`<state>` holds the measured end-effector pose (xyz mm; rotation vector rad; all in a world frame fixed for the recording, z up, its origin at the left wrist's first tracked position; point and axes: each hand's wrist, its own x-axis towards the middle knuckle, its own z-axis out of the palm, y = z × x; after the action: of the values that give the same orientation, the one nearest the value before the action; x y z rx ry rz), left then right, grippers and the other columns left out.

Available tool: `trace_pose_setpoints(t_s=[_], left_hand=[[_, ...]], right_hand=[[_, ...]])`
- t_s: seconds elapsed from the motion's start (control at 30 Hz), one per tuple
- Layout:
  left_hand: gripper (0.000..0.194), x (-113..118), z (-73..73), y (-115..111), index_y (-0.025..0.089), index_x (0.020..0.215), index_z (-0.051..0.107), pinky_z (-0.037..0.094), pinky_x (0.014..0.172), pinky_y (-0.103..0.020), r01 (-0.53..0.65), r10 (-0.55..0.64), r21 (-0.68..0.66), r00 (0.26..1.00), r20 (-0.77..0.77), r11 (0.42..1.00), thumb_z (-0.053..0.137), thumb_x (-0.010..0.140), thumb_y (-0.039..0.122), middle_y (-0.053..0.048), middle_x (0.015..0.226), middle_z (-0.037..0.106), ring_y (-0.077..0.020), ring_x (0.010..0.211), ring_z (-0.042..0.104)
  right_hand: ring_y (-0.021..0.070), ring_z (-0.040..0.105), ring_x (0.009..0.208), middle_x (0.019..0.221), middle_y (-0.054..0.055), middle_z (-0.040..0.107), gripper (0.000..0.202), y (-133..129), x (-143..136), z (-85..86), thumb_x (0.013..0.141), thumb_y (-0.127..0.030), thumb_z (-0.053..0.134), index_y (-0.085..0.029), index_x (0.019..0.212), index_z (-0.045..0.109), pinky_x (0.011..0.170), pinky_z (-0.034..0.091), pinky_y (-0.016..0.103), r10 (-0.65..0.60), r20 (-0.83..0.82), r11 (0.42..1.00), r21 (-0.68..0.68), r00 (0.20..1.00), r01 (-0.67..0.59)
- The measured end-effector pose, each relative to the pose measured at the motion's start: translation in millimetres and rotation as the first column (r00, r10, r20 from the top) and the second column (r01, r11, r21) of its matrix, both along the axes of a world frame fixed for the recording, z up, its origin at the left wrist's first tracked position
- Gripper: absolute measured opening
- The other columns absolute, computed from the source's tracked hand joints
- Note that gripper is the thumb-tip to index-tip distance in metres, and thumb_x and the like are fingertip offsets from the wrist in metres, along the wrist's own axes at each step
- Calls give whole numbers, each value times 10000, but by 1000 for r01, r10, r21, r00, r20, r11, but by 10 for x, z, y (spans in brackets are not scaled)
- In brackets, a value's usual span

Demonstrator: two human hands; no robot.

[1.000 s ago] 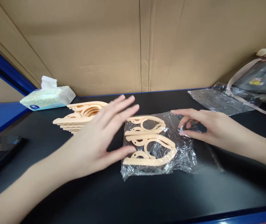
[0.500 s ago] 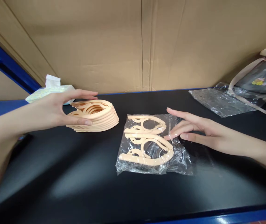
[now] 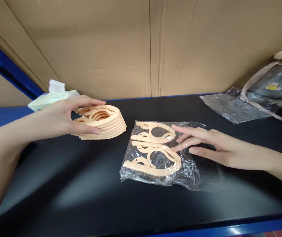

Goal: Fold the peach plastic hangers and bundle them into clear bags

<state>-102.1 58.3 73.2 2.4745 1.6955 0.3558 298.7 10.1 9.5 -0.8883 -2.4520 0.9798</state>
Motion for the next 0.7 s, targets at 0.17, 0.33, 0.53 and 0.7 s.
trace_pose_setpoints(t_s=[0.17, 0.33, 0.53, 0.7], left_hand=[[898, -9, 19, 8, 158, 1331, 612, 464, 1001, -452, 88, -93, 128, 995, 37, 988, 554, 746, 836, -39, 1250, 649, -253, 1066, 601], [780, 266, -4, -177, 156, 1390, 563, 464, 990, -384, 184, -221, 407, 974, 45, 895, 490, 893, 753, -37, 1172, 615, -203, 1052, 567], [529, 863, -357, -607, 111, 1389, 510, 424, 964, -456, 457, -336, 558, 889, -311, 693, 660, 974, 402, -163, 1290, 642, -317, 1134, 607], [568, 1071, -611, -745, 150, 1431, 469, 416, 931, -389, 514, -512, 488, 846, -151, 706, 615, 989, 475, -118, 1263, 668, -265, 1132, 623]], right_hand=[[170, 690, 1135, 1157, -36, 778, 569, 28, -13, -5, 1018, -293, 524, -373, 1560, 367, 1038, 497, 382, -75, -24, 994, 75, 997, 77], [127, 642, 611, 721, -53, 711, 313, 28, -25, 51, 989, -290, 541, -246, 1282, 641, 616, 523, 270, -331, -72, 887, 317, 941, 336], [113, 685, 760, 857, -47, 737, 260, -114, -135, 134, 990, -350, 606, -296, 1240, 652, 673, 529, 228, -245, -197, 943, 180, 949, 281], [134, 696, 833, 922, -33, 738, 353, -212, -268, 123, 962, -352, 658, -302, 1309, 618, 748, 543, 261, -131, -191, 991, -29, 973, 128]])
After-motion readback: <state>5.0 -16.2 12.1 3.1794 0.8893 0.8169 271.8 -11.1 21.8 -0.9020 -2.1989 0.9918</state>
